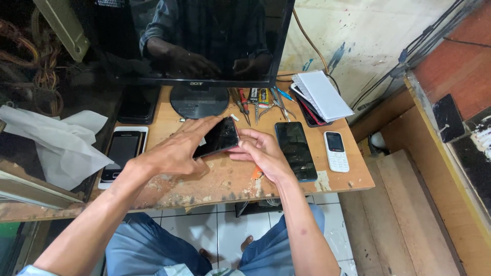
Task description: Disassembling a smartphone by removing the back cover, battery, and internal components.
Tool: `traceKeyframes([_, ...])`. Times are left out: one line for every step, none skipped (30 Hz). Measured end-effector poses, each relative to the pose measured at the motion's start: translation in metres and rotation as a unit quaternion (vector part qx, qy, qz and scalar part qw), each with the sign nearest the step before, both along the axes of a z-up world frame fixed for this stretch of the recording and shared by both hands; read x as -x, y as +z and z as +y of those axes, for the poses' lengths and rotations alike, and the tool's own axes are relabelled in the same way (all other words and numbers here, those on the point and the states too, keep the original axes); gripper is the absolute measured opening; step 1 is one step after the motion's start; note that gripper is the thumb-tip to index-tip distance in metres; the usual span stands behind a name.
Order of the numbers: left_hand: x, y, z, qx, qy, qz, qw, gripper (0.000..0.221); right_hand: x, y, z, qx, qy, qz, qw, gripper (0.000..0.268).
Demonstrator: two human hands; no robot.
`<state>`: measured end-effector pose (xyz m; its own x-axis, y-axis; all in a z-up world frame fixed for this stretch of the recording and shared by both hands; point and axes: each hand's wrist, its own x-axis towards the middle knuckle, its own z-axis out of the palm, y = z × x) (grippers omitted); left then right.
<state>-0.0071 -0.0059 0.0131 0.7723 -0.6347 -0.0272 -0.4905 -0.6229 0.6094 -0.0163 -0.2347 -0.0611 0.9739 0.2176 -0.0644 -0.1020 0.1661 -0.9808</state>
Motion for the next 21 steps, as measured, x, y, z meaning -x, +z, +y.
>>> traceKeyframes([0.002, -0.001, 0.000, 0.000, -0.001, 0.001, 1.000, 0.104, -0.001, -0.002, 0.000, 0.000, -0.001, 0.001, 1.000, 0.043])
traceKeyframes([0.001, -0.001, 0.000, 0.010, -0.005, 0.001, 1.000, 0.103, -0.005, -0.004, 0.000, -0.004, -0.002, -0.007, 1.000, 0.044])
traceKeyframes([0.001, -0.001, 0.000, 0.019, -0.009, 0.001, 1.000, 0.101, -0.008, -0.005, 0.000, -0.008, -0.003, -0.015, 1.000, 0.046])
traceKeyframes([-0.001, -0.007, 0.000, 0.019, -0.010, 0.000, 1.000, 0.101, -0.015, -0.018, -0.003, -0.008, -0.004, -0.016, 1.000, 0.046])
traceKeyframes([-0.003, -0.012, 0.000, 0.022, -0.018, -0.007, 1.000, 0.102, -0.023, -0.030, -0.006, -0.006, -0.008, -0.018, 1.000, 0.045])
traceKeyframes([-0.004, -0.018, 0.000, 0.025, -0.023, -0.013, 0.999, 0.102, -0.029, -0.044, -0.009, -0.003, -0.009, -0.018, 1.000, 0.044])
traceKeyframes([-0.005, -0.024, 0.002, 0.025, -0.022, -0.012, 0.999, 0.102, -0.025, -0.037, -0.006, -0.003, -0.007, -0.017, 1.000, 0.044])
traceKeyframes([-0.008, -0.028, 0.002, 0.034, -0.022, -0.016, 0.999, 0.102, -0.022, -0.029, -0.005, -0.009, -0.002, -0.022, 1.000, 0.048])
traceKeyframes([-0.011, -0.033, 0.003, 0.044, -0.022, -0.021, 0.999, 0.101, -0.020, -0.021, -0.003, -0.016, 0.003, -0.027, 1.000, 0.054])
traceKeyframes([-0.011, -0.033, 0.003, 0.044, -0.022, -0.022, 0.999, 0.101, -0.018, -0.015, -0.002, -0.015, 0.003, -0.028, 0.999, 0.054])
traceKeyframes([-0.011, -0.034, 0.004, 0.052, -0.023, -0.027, 0.998, 0.100, -0.017, -0.009, -0.001, -0.003, -0.009, -0.017, 1.000, 0.051])
traceKeyframes([-0.010, -0.035, 0.004, 0.060, -0.023, -0.031, 0.997, 0.099, -0.015, -0.003, 0.001, 0.009, -0.020, -0.006, 1.000, 0.048])
traceKeyframes([-0.010, -0.035, 0.004, 0.060, -0.023, -0.031, 0.997, 0.099, -0.017, -0.006, 0.001, 0.009, -0.020, -0.006, 1.000, 0.048])
traceKeyframes([-0.010, -0.035, 0.004, 0.064, -0.020, -0.029, 0.997, 0.097, -0.019, -0.008, 0.002, 0.020, -0.036, -0.001, 0.999, 0.045])
traceKeyframes([-0.010, -0.034, 0.004, 0.068, -0.016, -0.026, 0.997, 0.095, -0.021, -0.010, 0.002, 0.032, -0.051, 0.003, 0.998, 0.042])
traceKeyframes([-0.011, -0.034, 0.004, 0.068, -0.015, -0.026, 0.997, 0.095, -0.025, -0.015, 0.002, 0.032, -0.050, 0.004, 0.998, 0.042])
traceKeyframes([-0.012, -0.034, 0.005, 0.078, -0.010, -0.011, 0.997, 0.093, -0.028, -0.020, 0.002, 0.035, -0.062, 0.008, 0.997, 0.040])
traceKeyframes([-0.012, -0.034, 0.005, 0.088, -0.005, 0.005, 0.996, 0.092, -0.032, -0.025, 0.002, 0.038, -0.073, 0.013, 0.997, 0.039])
traceKeyframes([-0.014, -0.036, 0.007, 0.088, -0.003, 0.006, 0.996, 0.092, -0.028, -0.018, 0.006, 0.038, -0.071, 0.014, 0.997, 0.039])
traceKeyframes([-0.016, -0.038, 0.008, 0.095, -0.005, 0.009, 0.995, 0.089, -0.024, -0.009, 0.009, 0.040, -0.074, 0.021, 0.996, 0.039])
traceKeyframes([-0.018, -0.039, 0.009, 0.103, -0.007, 0.012, 0.995, 0.086, -0.021, -0.001, 0.012, 0.042, -0.077, 0.028, 0.996, 0.040])
